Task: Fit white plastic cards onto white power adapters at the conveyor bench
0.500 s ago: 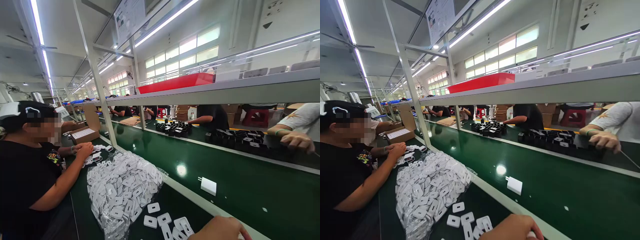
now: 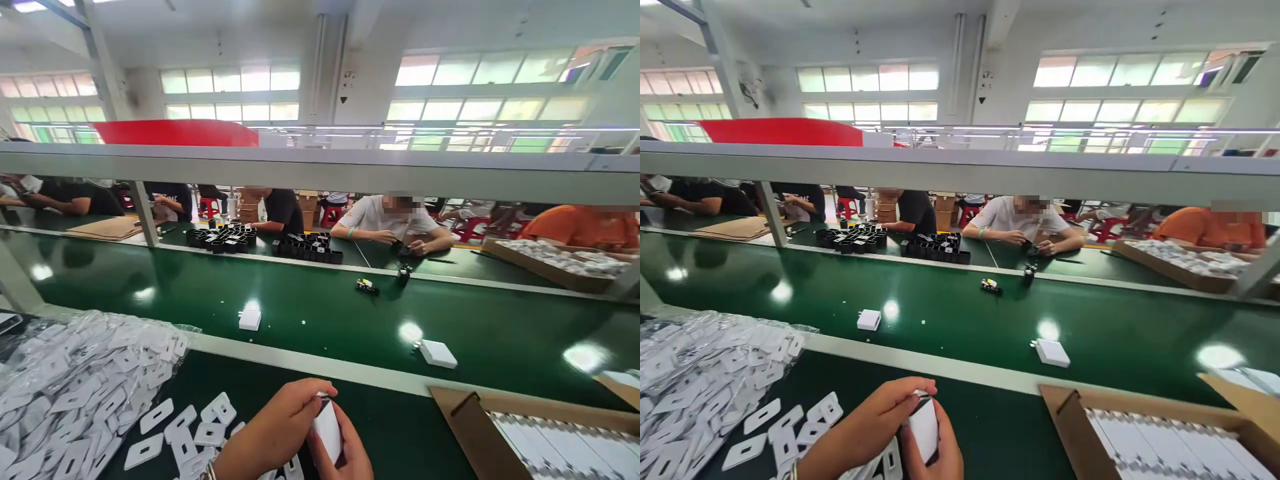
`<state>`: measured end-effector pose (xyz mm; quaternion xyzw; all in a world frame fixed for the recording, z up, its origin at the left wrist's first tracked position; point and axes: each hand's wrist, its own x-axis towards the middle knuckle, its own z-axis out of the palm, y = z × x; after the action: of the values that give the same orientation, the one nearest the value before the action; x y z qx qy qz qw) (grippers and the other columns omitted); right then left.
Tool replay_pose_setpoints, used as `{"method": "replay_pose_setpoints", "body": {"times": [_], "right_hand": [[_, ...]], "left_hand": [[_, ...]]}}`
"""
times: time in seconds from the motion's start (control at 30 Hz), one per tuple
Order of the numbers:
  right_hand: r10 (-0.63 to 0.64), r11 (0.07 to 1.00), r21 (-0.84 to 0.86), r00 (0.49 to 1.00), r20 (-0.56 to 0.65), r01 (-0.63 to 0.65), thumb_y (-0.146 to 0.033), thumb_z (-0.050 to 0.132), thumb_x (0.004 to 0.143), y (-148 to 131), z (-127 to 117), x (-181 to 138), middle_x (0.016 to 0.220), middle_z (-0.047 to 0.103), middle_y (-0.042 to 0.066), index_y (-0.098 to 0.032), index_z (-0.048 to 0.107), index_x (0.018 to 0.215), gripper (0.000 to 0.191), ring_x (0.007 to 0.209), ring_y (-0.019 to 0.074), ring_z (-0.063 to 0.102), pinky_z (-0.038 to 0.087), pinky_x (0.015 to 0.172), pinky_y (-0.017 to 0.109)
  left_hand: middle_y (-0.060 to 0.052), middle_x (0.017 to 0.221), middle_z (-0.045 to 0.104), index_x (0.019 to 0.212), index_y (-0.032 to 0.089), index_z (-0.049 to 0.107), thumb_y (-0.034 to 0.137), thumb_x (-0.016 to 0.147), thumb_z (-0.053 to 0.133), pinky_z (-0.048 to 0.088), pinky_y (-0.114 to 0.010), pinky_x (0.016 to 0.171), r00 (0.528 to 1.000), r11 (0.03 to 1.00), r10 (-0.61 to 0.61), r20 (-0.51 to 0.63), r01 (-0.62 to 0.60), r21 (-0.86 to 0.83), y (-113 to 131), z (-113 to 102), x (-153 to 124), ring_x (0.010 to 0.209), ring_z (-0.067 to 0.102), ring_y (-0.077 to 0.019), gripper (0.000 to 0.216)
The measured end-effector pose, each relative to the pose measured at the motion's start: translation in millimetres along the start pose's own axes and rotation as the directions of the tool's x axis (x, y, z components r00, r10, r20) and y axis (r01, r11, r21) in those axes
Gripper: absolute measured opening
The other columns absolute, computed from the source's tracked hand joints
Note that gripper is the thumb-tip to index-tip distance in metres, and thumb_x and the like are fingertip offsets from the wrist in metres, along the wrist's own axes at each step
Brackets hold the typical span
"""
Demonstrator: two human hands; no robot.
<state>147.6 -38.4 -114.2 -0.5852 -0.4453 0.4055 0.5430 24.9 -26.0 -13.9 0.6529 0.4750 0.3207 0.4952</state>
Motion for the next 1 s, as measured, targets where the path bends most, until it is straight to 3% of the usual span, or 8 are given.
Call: {"method": "replay_pose_setpoints", "body": {"times": [0.13,0.27,0.43,0.53,0.63,0.77,0.93,1.0], "right_hand": [[0.044,0.99,0.135,0.998,-0.049,-0.037,-0.063,0.069,0.059,-7,0,-7,0.107,0.071,0.013,-0.014,0.068,0.106,0.068,0.099,0.0322,0.064,0.051,0.086,0.038],[0.049,0.988,0.149,0.998,-0.041,-0.043,-0.06,0.07,0.061,-17,0,-10,0.108,0.071,0.013,-0.015,0.069,0.105,0.064,0.102,0.032,0.063,0.05,0.088,0.038],[0.033,0.988,0.153,0.999,-0.009,-0.031,-0.058,0.069,0.064,-35,-4,-16,0.104,0.072,0.011,-0.016,0.07,0.102,0.057,0.097,0.0302,0.064,0.051,0.083,0.035],[0.039,0.992,0.121,0.998,0.043,-0.044,-0.058,0.068,0.066,-43,-7,-18,0.098,0.073,0.009,-0.016,0.07,0.099,0.054,0.091,0.0289,0.064,0.051,0.078,0.033],[0.008,0.998,0.059,0.996,0.09,-0.013,-0.058,0.066,0.069,-47,-9,-17,0.087,0.072,0.007,-0.016,0.07,0.094,0.049,0.08,0.0256,0.063,0.05,0.07,0.031],[-0.072,0.997,-0.004,0.995,0.067,0.072,-0.055,0.064,0.072,-43,-13,-13,0.087,0.071,0.007,-0.017,0.068,0.092,0.043,0.08,0.0247,0.062,0.05,0.069,0.03],[-0.16,0.972,-0.134,0.964,0.212,0.191,-0.049,0.059,0.079,-38,-22,-7,0.079,0.067,0.003,-0.017,0.065,0.091,0.035,0.072,0.0196,0.059,0.046,0.065,0.027],[-0.147,0.974,-0.138,0.963,0.228,0.181,-0.048,0.06,0.079,-41,-25,-4,0.078,0.066,0.002,-0.018,0.066,0.093,0.034,0.07,0.0181,0.056,0.045,0.064,0.026]], "left_hand": [[-0.008,0.142,0.05,0.119,0.019,0.063,0.022,0.091,0.038,0.028,-0.039,0.114,0.999,1.0,0.007,0.051,-0.008,0.023,-5,8,-2,0.133,0.042,-0.0226,0.038],[-0.008,0.143,0.049,0.119,0.017,0.063,0.019,0.089,0.039,0.027,-0.039,0.115,0.997,1.0,-0.015,0.072,0.015,0.006,-8,6,-1,0.134,0.04,-0.0222,0.039],[-0.008,0.151,0.038,0.139,0.017,0.044,0.047,0.096,0.031,0.018,-0.043,0.119,0.987,0.999,-0.023,0.162,0.019,0.026,-5,5,-4,0.14,0.03,-0.0232,0.054],[-0.007,0.153,0.033,0.144,0.017,0.035,0.057,0.095,0.025,0.015,-0.045,0.119,0.983,0.999,-0.034,0.183,0.039,-0.019,-5,6,-8,0.142,0.027,-0.0246,0.064],[-0.006,0.152,0.037,0.142,0.019,0.038,0.063,0.093,0.021,0.018,-0.045,0.118,0.983,0.996,-0.041,0.176,0.054,-0.067,-4,5,-10,0.141,0.03,-0.0254,0.068],[-0.007,0.15,0.04,0.141,0.02,0.04,0.064,0.092,0.023,0.019,-0.044,0.118,0.981,0.999,0.007,0.193,0.0,-0.034,-5,3,-11,0.139,0.033,-0.025,0.068],[-0.005,0.155,0.027,0.146,0.022,0.027,0.067,0.089,0.021,0.015,-0.044,0.119,0.972,0.997,0.073,0.221,-0.063,-0.054,-5,6,-12,0.143,0.024,-0.0239,0.073],[-0.005,0.156,0.024,0.146,0.023,0.024,0.07,0.087,0.017,0.014,-0.044,0.119,0.969,0.992,0.093,0.228,-0.07,-0.107,-4,6,-12,0.144,0.02,-0.0241,0.076]]}}
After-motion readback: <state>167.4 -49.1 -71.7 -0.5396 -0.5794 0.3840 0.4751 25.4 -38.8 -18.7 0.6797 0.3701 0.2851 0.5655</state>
